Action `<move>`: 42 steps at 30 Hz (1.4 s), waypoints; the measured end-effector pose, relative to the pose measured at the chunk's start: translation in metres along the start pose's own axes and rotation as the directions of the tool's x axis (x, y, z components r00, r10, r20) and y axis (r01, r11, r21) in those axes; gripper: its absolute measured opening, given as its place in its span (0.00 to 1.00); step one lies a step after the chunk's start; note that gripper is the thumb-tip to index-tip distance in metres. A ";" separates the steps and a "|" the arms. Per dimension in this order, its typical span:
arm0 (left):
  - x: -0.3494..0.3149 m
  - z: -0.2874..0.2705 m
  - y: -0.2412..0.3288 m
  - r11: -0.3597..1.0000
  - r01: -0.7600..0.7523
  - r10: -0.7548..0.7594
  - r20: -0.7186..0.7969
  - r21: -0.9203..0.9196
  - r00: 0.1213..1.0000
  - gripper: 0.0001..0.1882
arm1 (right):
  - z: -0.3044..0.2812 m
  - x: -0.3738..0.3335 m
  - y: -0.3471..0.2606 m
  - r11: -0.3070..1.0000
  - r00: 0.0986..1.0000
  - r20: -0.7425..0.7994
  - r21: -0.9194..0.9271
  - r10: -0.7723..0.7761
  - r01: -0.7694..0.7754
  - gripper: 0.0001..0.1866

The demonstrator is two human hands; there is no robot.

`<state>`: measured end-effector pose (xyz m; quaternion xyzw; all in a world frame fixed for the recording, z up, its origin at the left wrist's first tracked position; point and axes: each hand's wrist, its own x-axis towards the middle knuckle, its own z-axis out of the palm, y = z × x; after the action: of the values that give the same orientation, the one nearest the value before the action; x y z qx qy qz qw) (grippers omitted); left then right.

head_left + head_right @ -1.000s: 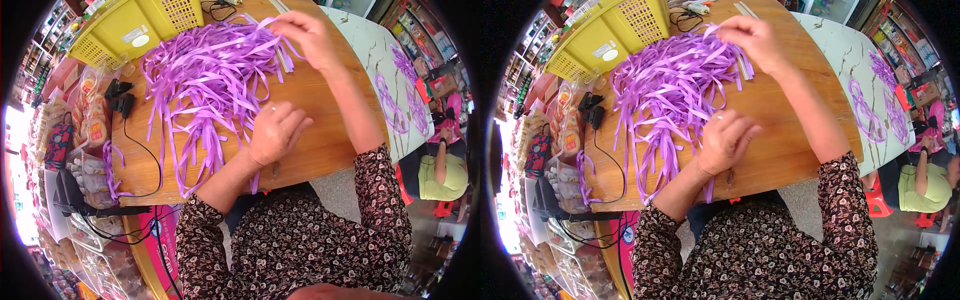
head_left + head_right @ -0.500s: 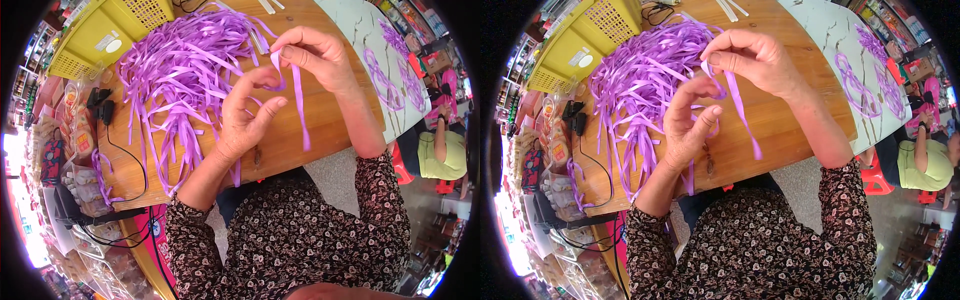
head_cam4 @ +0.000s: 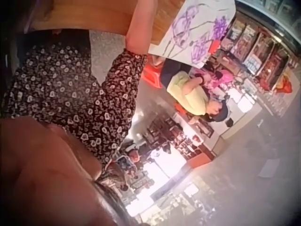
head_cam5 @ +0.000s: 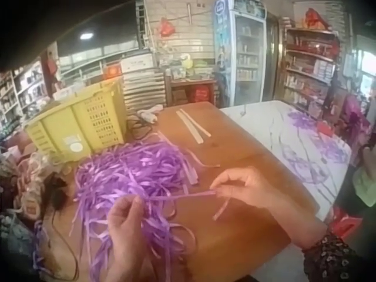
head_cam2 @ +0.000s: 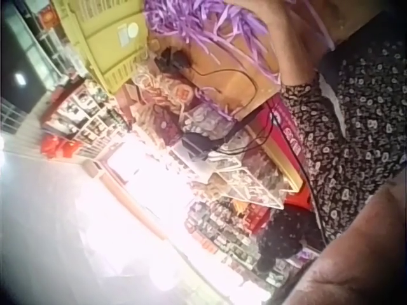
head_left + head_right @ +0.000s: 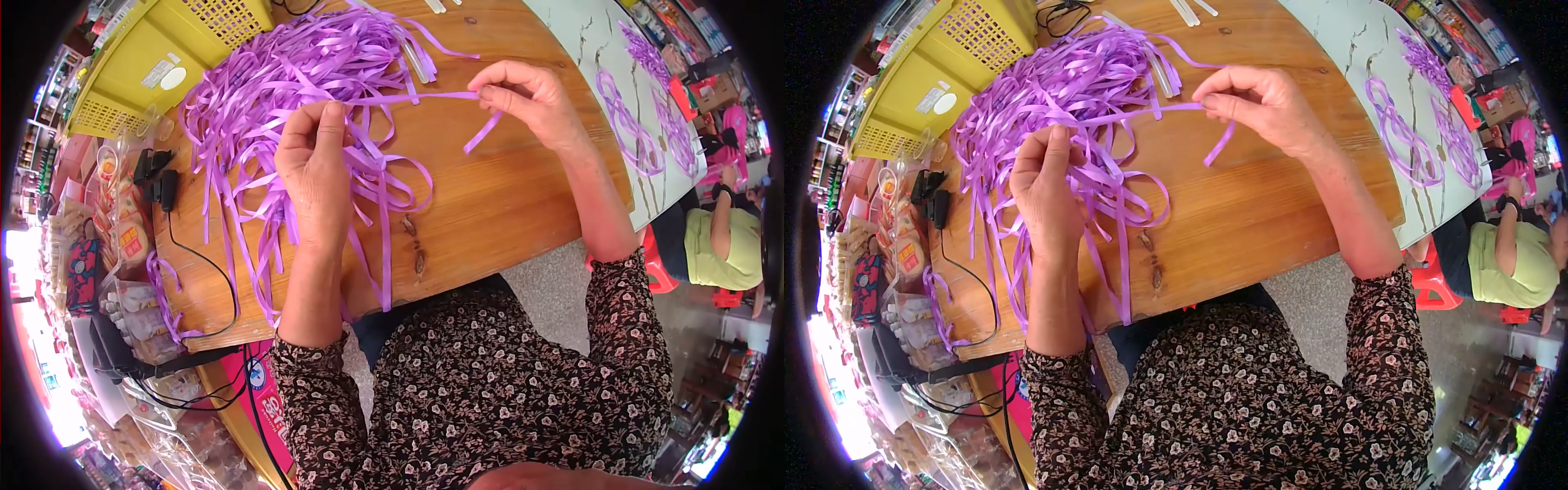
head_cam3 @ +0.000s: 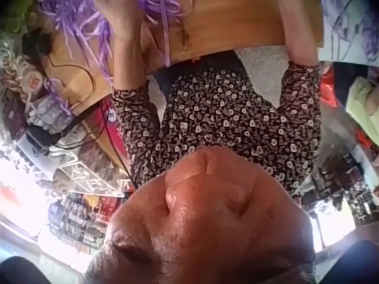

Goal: Tying purple ribbons into small decorative knots or loops.

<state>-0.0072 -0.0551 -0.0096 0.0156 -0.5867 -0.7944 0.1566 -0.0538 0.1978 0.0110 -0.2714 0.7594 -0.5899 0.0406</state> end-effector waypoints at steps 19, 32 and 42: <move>-0.036 0.038 -0.015 0.938 0.348 -0.308 0.460 -0.002 0.833 0.11 | 0.039 -0.016 -0.005 0.717 0.825 0.072 -0.457 -0.561 0.527 0.10; -0.030 0.027 -0.012 0.948 0.291 -0.313 0.230 0.125 0.921 0.04 | 0.012 -0.009 0.010 0.852 0.918 -0.056 -0.398 -0.391 0.339 0.10; -0.032 0.028 -0.019 0.955 0.154 -0.214 0.229 0.252 0.950 0.04 | 0.035 -0.018 0.008 0.580 0.808 0.142 -0.626 -0.571 0.520 0.17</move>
<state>0.0125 -0.0155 -0.0240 -0.0133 -0.6862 -0.7273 0.0021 -0.0282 0.1772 -0.0119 -0.4661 0.7929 -0.2886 -0.2659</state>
